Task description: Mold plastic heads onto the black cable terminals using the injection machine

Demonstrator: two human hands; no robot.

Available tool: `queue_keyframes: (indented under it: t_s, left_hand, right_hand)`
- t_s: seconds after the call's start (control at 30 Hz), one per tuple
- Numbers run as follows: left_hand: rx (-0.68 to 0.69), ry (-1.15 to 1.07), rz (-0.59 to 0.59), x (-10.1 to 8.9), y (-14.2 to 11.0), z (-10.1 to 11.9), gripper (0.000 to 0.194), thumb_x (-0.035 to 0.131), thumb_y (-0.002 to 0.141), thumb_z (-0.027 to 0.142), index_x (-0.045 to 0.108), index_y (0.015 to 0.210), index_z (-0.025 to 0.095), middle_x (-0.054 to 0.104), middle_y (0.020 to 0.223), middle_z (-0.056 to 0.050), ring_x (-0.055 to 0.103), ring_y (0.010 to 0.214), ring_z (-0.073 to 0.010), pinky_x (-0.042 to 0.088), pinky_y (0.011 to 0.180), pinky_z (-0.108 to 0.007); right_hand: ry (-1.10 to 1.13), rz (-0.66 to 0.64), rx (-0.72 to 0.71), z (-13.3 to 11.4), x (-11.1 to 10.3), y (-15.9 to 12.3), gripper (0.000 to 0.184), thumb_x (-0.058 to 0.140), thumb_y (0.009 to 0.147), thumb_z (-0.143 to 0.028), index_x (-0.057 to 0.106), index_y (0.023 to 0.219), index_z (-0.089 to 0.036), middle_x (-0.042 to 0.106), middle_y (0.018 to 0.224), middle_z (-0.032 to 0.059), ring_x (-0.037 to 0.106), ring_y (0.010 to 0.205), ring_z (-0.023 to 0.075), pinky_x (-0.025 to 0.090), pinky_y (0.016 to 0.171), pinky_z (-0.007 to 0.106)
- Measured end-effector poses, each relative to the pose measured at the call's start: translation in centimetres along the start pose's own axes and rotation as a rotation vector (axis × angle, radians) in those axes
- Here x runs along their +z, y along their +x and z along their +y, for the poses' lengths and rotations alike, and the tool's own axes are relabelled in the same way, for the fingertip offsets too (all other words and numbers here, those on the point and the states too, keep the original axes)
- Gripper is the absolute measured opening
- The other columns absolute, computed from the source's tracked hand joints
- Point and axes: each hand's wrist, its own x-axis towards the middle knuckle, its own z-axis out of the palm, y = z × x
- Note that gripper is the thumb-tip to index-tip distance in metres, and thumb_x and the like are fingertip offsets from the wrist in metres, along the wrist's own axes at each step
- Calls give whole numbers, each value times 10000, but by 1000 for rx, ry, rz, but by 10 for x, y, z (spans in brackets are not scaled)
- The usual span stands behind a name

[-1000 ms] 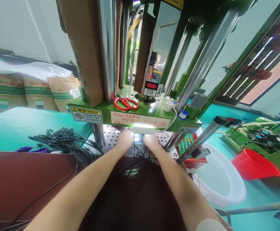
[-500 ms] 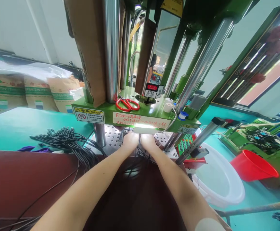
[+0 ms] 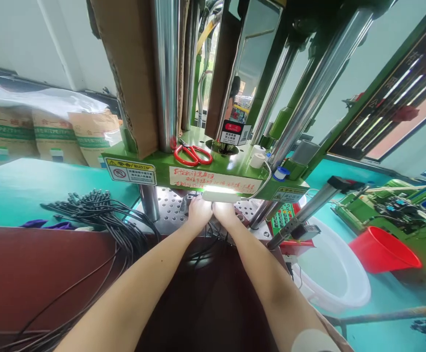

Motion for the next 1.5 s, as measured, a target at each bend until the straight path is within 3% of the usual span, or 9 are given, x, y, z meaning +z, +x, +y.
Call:
queue_keyframes:
  t_s: [0.17,0.37,0.5,0.73,0.87,1.13,1.33,1.5]
  left_hand:
    - [94,37,15,-9,5,-7,334,322,845,165,645,924,130,641,919,-144,554,937,-264,393,822,-392]
    - [351,40,-59,-28,-1,-28,300,383,867,345,614,972,187,634,1021,-93,527,1022,-227,353,910,-352]
    - [394,55,-107,-30,-4,-35,420,323,884,418,562,1093,142,603,1118,-129,489,1096,-233,317,955,-356]
    - [324,8,-156,-23,3,-32,454,320,880,450,526,1161,160,539,1233,-123,431,1174,-233,280,991,-363]
    - [309,23,-171,-24,3,-38,468,298,883,454,535,1145,148,570,1180,-132,456,1146,-243,300,975,-378]
    - [286,-7,-201,-22,-1,-59,459,324,869,475,492,1185,188,513,1261,-100,412,1197,-219,306,982,-354]
    - [203,-21,-207,-12,5,-54,502,284,875,482,505,1181,152,501,1267,-132,419,1188,-243,302,980,-380]
    - [149,-16,-195,-21,3,-41,488,325,861,481,514,1174,159,489,1285,-140,394,1214,-264,294,989,-433]
  right_hand:
    - [49,9,-86,14,-11,-10,330,317,914,-174,634,1001,-144,654,983,116,585,915,215,411,849,321]
    - [94,-24,-253,28,-15,-26,353,382,912,-378,585,1084,-147,637,1048,120,565,960,223,372,892,343]
    - [94,-63,-216,25,-10,-25,401,383,898,-414,572,1120,-137,617,1100,140,554,1003,249,383,879,348]
    - [82,-128,-133,19,-10,-17,389,341,909,-381,625,1053,-157,645,1056,124,580,969,245,389,870,338]
    - [83,-98,-131,23,-14,-22,425,318,923,-419,586,1116,-150,624,1095,126,547,1024,238,356,908,347]
    - [97,-37,-194,40,-13,-34,363,412,910,-368,558,1125,-115,600,1123,140,499,1078,231,313,945,345]
    - [114,-59,-133,38,-6,-22,415,327,931,-390,608,1070,-119,643,1033,148,550,1018,241,354,908,341]
    - [158,-38,-74,36,-11,-14,331,381,921,-348,632,1031,-162,637,1065,108,551,1022,219,372,912,328]
